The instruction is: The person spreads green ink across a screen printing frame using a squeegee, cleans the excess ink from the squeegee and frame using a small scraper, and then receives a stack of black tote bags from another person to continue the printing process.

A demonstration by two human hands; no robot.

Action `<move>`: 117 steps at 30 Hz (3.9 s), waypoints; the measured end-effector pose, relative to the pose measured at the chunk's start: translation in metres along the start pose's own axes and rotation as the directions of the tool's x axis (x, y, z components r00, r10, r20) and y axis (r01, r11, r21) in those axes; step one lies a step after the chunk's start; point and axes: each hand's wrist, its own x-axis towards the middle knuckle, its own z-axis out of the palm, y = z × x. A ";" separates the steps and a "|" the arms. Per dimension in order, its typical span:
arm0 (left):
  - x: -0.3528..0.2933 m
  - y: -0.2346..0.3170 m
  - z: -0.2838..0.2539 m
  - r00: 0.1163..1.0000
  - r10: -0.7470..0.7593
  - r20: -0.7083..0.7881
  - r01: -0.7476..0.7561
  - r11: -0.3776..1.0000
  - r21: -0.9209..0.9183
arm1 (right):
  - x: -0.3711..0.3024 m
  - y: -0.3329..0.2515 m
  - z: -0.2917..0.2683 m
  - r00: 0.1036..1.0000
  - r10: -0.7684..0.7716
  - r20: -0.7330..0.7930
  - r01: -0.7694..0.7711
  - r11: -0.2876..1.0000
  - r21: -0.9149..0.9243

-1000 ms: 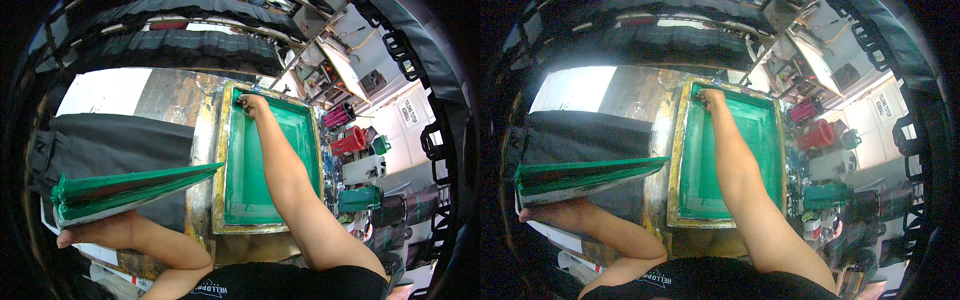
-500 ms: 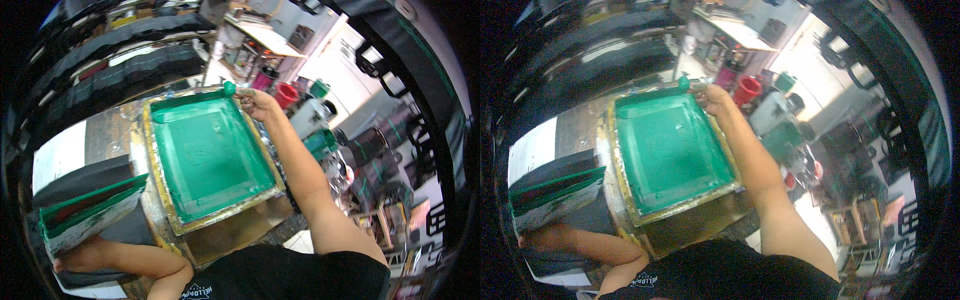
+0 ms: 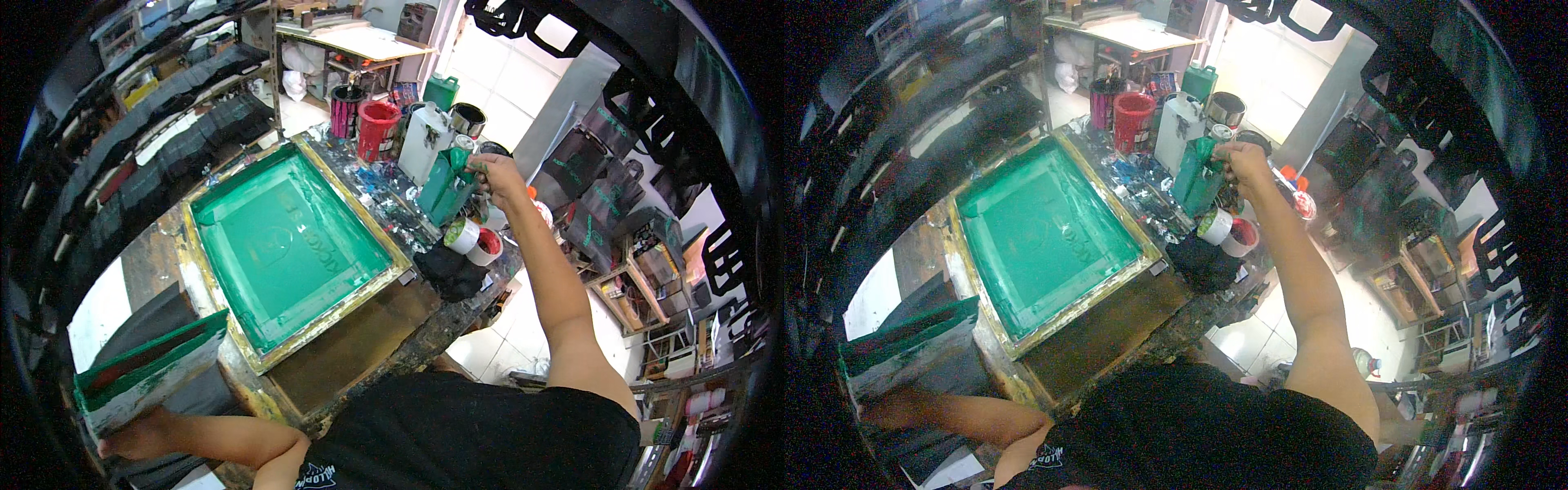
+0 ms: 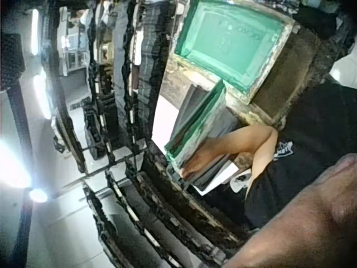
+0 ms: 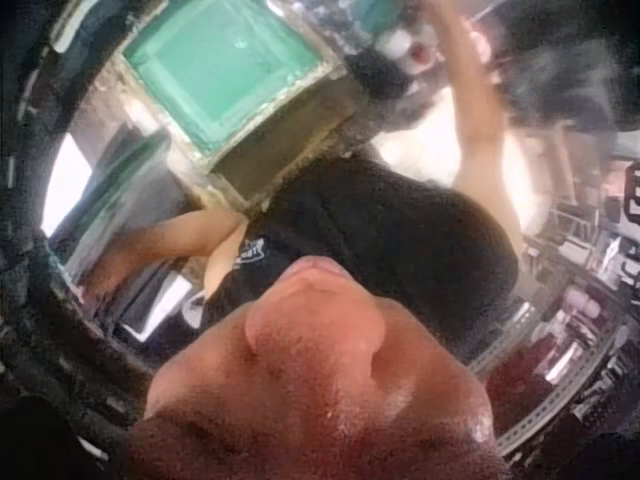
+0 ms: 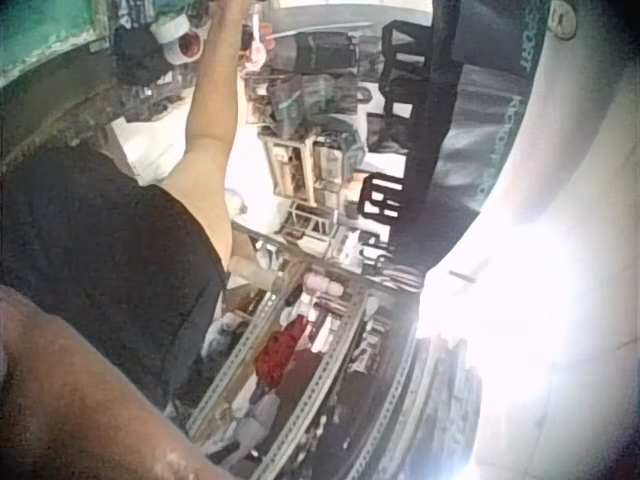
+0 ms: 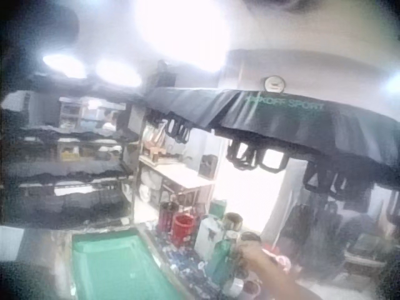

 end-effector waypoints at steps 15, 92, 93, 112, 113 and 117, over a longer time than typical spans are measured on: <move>-0.049 0.078 0.034 0.983 -0.177 0.043 0.182 0.959 -0.219 | -0.018 0.024 -0.035 0.589 -0.731 0.344 0.619 0.135 -0.774; -0.003 -0.006 0.030 0.935 -0.207 -0.287 0.133 0.957 -0.258 | 0.004 0.116 0.522 0.423 0.101 0.901 0.581 0.733 -0.355; -0.005 -0.002 0.032 0.940 -0.161 -0.300 0.102 0.974 -0.205 | -0.008 0.108 0.511 0.465 0.197 0.863 0.382 0.835 -0.396; -0.004 -0.004 -0.002 0.964 0.250 -0.095 -0.133 0.756 0.641 | -0.036 -0.020 0.009 0.757 -0.652 0.048 0.584 0.641 -0.499; -0.002 -0.008 -0.009 0.954 0.289 -0.081 -0.182 0.772 0.609 | -0.039 -0.019 0.003 0.735 -0.675 0.064 0.582 0.579 -0.571; -0.004 -0.002 -0.002 0.985 0.093 -0.144 -0.111 0.986 -0.126 | -0.027 0.009 -0.025 0.540 -0.804 0.248 0.675 0.238 -0.698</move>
